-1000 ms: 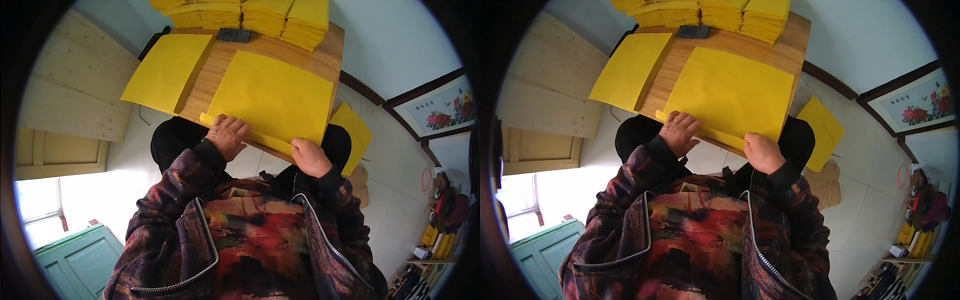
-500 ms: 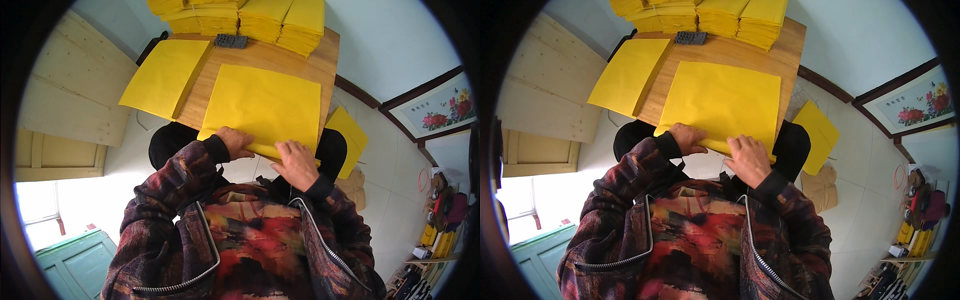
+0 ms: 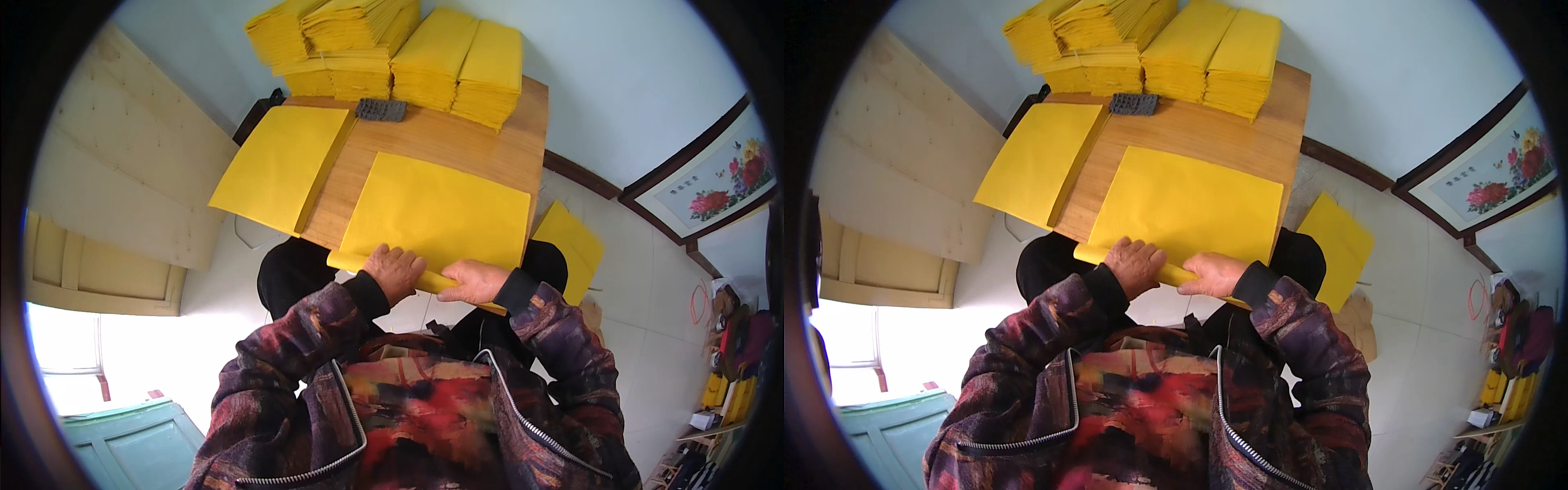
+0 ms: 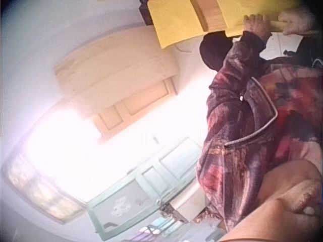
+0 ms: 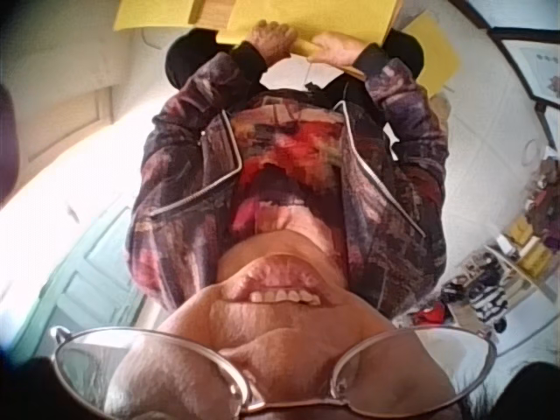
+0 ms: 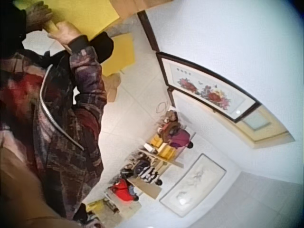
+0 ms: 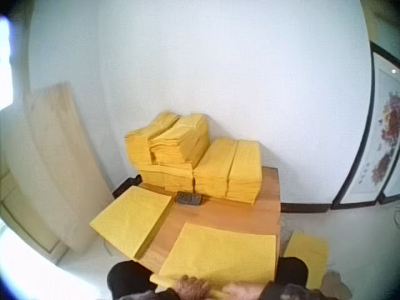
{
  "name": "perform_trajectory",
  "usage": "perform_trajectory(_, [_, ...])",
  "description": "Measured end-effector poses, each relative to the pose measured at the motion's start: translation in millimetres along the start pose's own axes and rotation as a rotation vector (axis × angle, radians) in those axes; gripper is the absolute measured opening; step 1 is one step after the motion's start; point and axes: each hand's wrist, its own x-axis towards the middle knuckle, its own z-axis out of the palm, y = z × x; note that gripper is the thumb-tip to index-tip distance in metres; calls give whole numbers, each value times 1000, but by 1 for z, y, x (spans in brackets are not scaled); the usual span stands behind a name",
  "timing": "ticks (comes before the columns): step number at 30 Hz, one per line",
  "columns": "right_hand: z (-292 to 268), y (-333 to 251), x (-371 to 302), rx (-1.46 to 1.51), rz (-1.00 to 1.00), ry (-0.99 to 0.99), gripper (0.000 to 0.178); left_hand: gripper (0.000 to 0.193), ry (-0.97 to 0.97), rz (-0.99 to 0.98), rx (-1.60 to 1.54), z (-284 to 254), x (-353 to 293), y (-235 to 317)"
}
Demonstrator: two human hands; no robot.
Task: The person repeatedly folds yellow paper sheets on a wooden table, aligning edges and pressing creases. They stack folded sheets and continue folding additional sheets from a nearby pile.
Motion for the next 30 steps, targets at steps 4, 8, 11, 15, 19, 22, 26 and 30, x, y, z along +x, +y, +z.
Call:
perform_trajectory(4, [13, -15, -11, -346, -2, 230, 41, 35, -331, -151, -174, 3, 5, -4])
perform_trajectory(8, [34, -35, -17, -638, 47, 472, 41, 38, -509, -75, -253, -9, 22, -23])
perform_trajectory(11, [35, -30, -10, -553, 143, 387, 35, 39, -557, -27, -306, -17, 31, -31])
perform_trajectory(15, [12, -3, 0, -221, 130, 189, 37, 43, -186, 71, -134, -20, 21, -27])
perform_trajectory(19, [-7, 7, 0, 0, -49, 79, 40, 43, -134, -24, -50, -14, 16, -25])
perform_trajectory(22, [2, -7, -16, -448, 61, 267, 40, 40, -388, -126, -158, -8, 23, -29])
perform_trajectory(26, [18, -27, -15, -574, 109, 429, 38, 39, -501, 6, -464, -13, 38, -42])
perform_trajectory(30, [0, -16, -8, -322, 199, 263, 32, 34, -298, -15, -108, -21, 36, -28])
